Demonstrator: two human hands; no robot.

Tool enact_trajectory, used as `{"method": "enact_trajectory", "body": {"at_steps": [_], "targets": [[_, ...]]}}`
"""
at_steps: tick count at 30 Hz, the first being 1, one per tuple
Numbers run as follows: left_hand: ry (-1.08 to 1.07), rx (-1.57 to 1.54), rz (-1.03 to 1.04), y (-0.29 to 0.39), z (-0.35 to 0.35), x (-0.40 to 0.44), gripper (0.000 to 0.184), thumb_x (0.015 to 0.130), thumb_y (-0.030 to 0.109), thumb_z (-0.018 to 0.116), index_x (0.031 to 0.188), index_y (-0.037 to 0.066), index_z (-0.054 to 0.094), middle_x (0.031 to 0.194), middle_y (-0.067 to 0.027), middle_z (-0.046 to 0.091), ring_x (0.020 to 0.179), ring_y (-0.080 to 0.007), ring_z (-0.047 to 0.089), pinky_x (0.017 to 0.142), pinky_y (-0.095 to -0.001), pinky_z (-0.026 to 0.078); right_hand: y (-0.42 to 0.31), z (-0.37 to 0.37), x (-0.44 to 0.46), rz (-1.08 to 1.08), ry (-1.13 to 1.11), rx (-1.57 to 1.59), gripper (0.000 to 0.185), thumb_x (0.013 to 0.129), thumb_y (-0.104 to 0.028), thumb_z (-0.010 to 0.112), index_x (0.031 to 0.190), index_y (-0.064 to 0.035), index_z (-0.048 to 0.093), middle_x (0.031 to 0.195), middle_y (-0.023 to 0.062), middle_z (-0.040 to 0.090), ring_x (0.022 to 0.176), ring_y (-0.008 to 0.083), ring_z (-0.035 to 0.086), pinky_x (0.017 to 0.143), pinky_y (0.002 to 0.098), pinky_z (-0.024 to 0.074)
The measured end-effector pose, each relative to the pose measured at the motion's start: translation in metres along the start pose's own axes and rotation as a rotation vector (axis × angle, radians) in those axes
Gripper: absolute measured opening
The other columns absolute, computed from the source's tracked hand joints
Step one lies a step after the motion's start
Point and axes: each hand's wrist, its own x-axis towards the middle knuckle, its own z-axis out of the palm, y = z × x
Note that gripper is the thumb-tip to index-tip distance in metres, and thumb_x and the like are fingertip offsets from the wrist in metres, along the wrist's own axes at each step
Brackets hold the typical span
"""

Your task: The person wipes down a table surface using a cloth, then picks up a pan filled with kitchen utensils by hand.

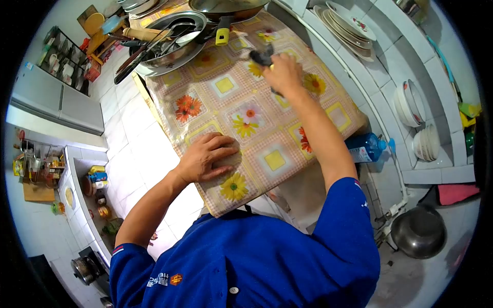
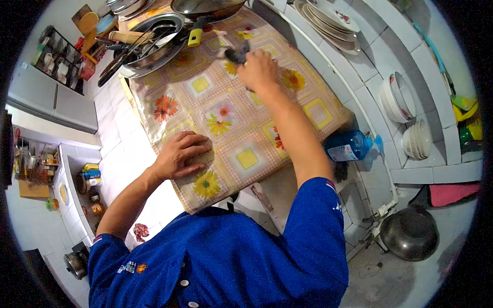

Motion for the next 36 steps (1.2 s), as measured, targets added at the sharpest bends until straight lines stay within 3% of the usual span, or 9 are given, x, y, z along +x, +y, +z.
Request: {"method": "enact_trajectory", "body": {"at_steps": [5,9,12,15,21,26,30,31,36], "targets": [[-0.005,-0.055,0.017,-0.004,0.004,-0.003,0.048,0.080,0.031,0.074,0.123,0.012,0.065,0.129,-0.0133,0.058,0.116,-0.0382,0.054,0.100,-0.0479,0.045,0.015,-0.001,0.007,0.079,-0.104,0.065,0.042,0.085,-0.016,0.055,0.125,-0.0149,0.066,0.117,0.0158,0.065,0.112,0.0371,0.058,0.096,0.0529,0.0438],[0.001,-0.075,0.017,-0.004,0.004,-0.004,0.047,0.080,0.030,0.074,0.123,0.012,0.065,0.129,-0.0129,0.058,0.116,-0.0387,0.054,0.100,-0.0480,0.045,0.030,-0.018,-0.017,-0.004,-0.147,0.079,0.040,0.083,-0.015,0.056,0.120,-0.0146,0.070,0.115,0.0150,0.067,0.109,0.0358,0.061,0.093,0.0465,0.0472],[0.001,-0.075,0.003,-0.005,0.006,-0.005,0.049,0.079,0.030,0.076,0.124,0.012,0.064,0.130,-0.0124,0.058,0.117,-0.0381,0.053,0.100,-0.0477,0.045,0.047,-0.052,-0.051,0.108,-0.202,0.008,0.041,0.079,-0.019,0.060,0.118,-0.0115,0.071,0.113,0.0162,0.069,0.106,0.0383,0.061,0.094,0.0453,0.0481],[-0.006,-0.046,0.008,-0.004,0.003,-0.004,0.049,0.079,0.031,0.076,0.122,0.012,0.064,0.130,-0.0111,0.057,0.118,-0.0363,0.053,0.099,-0.0474,0.046,0.108,-0.054,-0.082,0.132,-0.008,-0.135,0.038,0.080,-0.017,0.060,0.115,-0.0060,0.069,0.118,0.0161,0.064,0.113,0.0361,0.057,0.097,0.0437,0.0459],[-0.059,0.061,-0.010,0.000,0.002,-0.001,0.048,0.080,0.032,0.075,0.122,0.012,0.063,0.131,-0.0094,0.056,0.120,-0.0337,0.053,0.096,-0.0457,0.046,0.086,-0.082,-0.108,0.059,-0.158,-0.027,0.039,0.080,-0.013,0.060,0.118,-0.0066,0.068,0.115,0.0147,0.064,0.111,0.0348,0.057,0.095,0.0437,0.0461],[-0.264,-0.001,-0.047,0.007,-0.018,0.016,0.062,0.077,0.042,0.077,0.126,0.008,0.060,0.135,-0.0140,0.051,0.125,-0.0366,0.048,0.097,-0.0496,0.043,0.086,-0.071,-0.099,-0.127,-0.098,0.045,0.044,0.079,-0.009,0.062,0.123,-0.0075,0.066,0.122,0.0141,0.062,0.115,0.0355,0.056,0.098,0.0411,0.0450],[-0.399,0.018,-0.139,0.016,-0.019,0.010,0.082,0.072,0.048,0.078,0.138,0.007,0.051,0.148,-0.0176,0.042,0.136,-0.0397,0.041,0.105,-0.0509,0.040,0.084,-0.071,-0.102,-0.179,-0.175,0.091,0.034,0.079,-0.011,0.066,0.112,-0.0017,0.068,0.125,0.0133,0.061,0.116,0.0343,0.055,0.098,0.0417,0.0445],[-0.434,0.021,-0.153,0.019,-0.017,0.006,0.090,0.071,0.048,0.079,0.144,0.007,0.045,0.154,-0.0180,0.034,0.141,-0.0403,0.035,0.110,-0.0510,0.036,0.087,-0.066,-0.104,-0.197,-0.110,0.113,0.033,0.075,-0.011,0.068,0.107,-0.0038,0.069,0.115,0.0126,0.062,0.107,0.0344,0.057,0.093,0.0441,0.0460],[-0.246,-0.014,-0.202,0.005,-0.023,0.015,0.067,0.072,0.040,0.080,0.126,0.005,0.061,0.141,-0.0192,0.051,0.128,-0.0415,0.050,0.102,-0.0504,0.046,0.096,-0.063,-0.094,-0.240,-0.126,0.140,0.032,0.077,-0.005,0.066,0.108,-0.0037,0.069,0.110,0.0116,0.065,0.104,0.0339,0.059,0.091,0.0430,0.0479]]}}
